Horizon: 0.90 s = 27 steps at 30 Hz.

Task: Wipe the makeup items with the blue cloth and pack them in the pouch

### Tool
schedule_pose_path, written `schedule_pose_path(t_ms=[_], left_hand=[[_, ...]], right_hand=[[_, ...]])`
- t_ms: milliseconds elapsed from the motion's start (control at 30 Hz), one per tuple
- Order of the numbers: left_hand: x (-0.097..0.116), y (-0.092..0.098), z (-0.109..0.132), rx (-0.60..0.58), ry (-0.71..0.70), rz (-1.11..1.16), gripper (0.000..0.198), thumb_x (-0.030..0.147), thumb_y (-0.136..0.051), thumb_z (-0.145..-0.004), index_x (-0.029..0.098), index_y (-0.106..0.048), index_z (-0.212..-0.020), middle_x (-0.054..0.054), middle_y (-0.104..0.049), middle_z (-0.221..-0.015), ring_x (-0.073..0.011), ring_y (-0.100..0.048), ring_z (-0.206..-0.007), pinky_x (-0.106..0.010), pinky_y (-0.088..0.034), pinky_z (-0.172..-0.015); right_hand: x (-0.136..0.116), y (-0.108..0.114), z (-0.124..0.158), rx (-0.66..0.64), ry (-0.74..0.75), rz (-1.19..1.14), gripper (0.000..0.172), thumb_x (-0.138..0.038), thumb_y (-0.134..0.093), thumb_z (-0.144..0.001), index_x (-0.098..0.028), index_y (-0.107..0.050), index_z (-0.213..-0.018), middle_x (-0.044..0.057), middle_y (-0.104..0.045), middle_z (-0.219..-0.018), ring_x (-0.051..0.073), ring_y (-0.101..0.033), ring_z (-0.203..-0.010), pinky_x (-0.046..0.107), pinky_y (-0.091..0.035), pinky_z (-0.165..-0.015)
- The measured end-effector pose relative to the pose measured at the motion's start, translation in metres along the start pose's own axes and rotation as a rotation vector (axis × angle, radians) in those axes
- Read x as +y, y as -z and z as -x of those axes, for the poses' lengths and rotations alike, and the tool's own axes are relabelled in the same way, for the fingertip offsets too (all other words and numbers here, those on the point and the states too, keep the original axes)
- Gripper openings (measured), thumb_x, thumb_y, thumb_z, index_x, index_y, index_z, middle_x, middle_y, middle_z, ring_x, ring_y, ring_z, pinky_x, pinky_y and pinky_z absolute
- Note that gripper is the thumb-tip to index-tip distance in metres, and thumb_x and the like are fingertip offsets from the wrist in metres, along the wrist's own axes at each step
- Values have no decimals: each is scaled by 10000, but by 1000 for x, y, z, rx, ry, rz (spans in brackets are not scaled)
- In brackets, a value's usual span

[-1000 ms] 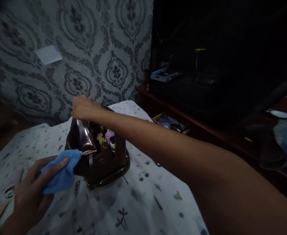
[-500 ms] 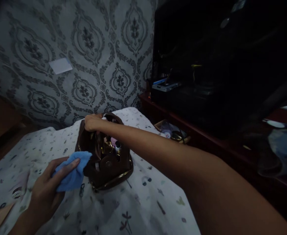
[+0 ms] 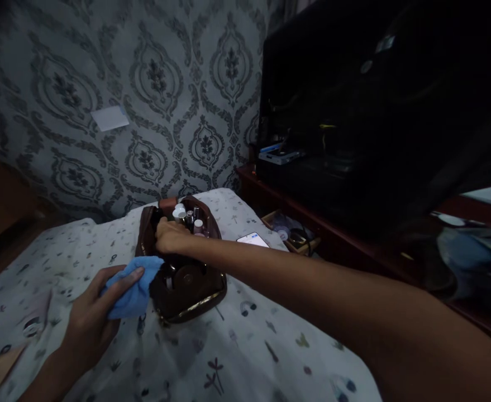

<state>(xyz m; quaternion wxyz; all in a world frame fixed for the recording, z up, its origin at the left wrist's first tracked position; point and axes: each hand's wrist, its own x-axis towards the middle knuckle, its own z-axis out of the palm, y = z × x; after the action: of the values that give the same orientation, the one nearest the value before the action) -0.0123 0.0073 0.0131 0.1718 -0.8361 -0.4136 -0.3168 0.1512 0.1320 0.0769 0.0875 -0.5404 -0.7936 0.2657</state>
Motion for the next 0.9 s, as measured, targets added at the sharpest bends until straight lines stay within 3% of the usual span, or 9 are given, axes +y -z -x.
schedule_pose_path(t_ms=[200,367,500,667,767,900], left_hand=[[3,2,-3,24,-11,-30,607,25,-394,-804,229,-546,-1355,-110,-572,-1125,-186,-622,-828,-232,-475,-583],[1,1,-2,27,5,8,600,46,-398,-823,248,-553,-1366,-98,-588,-1127,-164,-617,-763,-235,-484,-583],[-1,1,1,-12,49,44,607,65,-411,-823,276,-558,-1373,-99,-601,-1155,-197,-638,-846,-260,-505,-620],[-1,7,1,-35,151,164,569,71,-422,-843,291,-578,-1344,-92,-598,-1168,-199,-650,-900,-264,-514,-646],[-4,16,3,-20,241,195,501,111,-433,-847,267,-603,-1292,-78,-619,-1146,-224,-647,-979,-308,-532,-741],[-17,27,18,3,362,195,424,154,-434,-860,245,-630,-1225,-74,-648,-1142,-246,-648,-1015,-349,-527,-789]], right_hand=[[-2,-4,-2,-38,31,2,504,-205,-635,-865,-127,-454,-1328,183,-647,-1293,288,-640,-1193,332,-523,-881],[6,-13,-15,-36,59,-15,463,-294,-634,-885,-113,-518,-1295,199,-632,-1317,302,-628,-1212,326,-515,-889],[9,-12,-17,-47,85,-28,353,-257,-565,-919,-105,-599,-1236,195,-659,-1287,296,-631,-1212,312,-514,-893],[8,-1,-10,-69,68,-20,270,-129,-537,-883,-74,-691,-1098,211,-695,-1213,293,-671,-1150,286,-537,-828],[8,6,-1,-79,91,-21,244,-106,-555,-858,-56,-704,-1045,218,-723,-1130,291,-710,-1051,280,-548,-776],[7,17,10,-30,147,-44,285,-111,-580,-832,-70,-671,-1098,197,-734,-1077,286,-723,-962,294,-558,-754]])
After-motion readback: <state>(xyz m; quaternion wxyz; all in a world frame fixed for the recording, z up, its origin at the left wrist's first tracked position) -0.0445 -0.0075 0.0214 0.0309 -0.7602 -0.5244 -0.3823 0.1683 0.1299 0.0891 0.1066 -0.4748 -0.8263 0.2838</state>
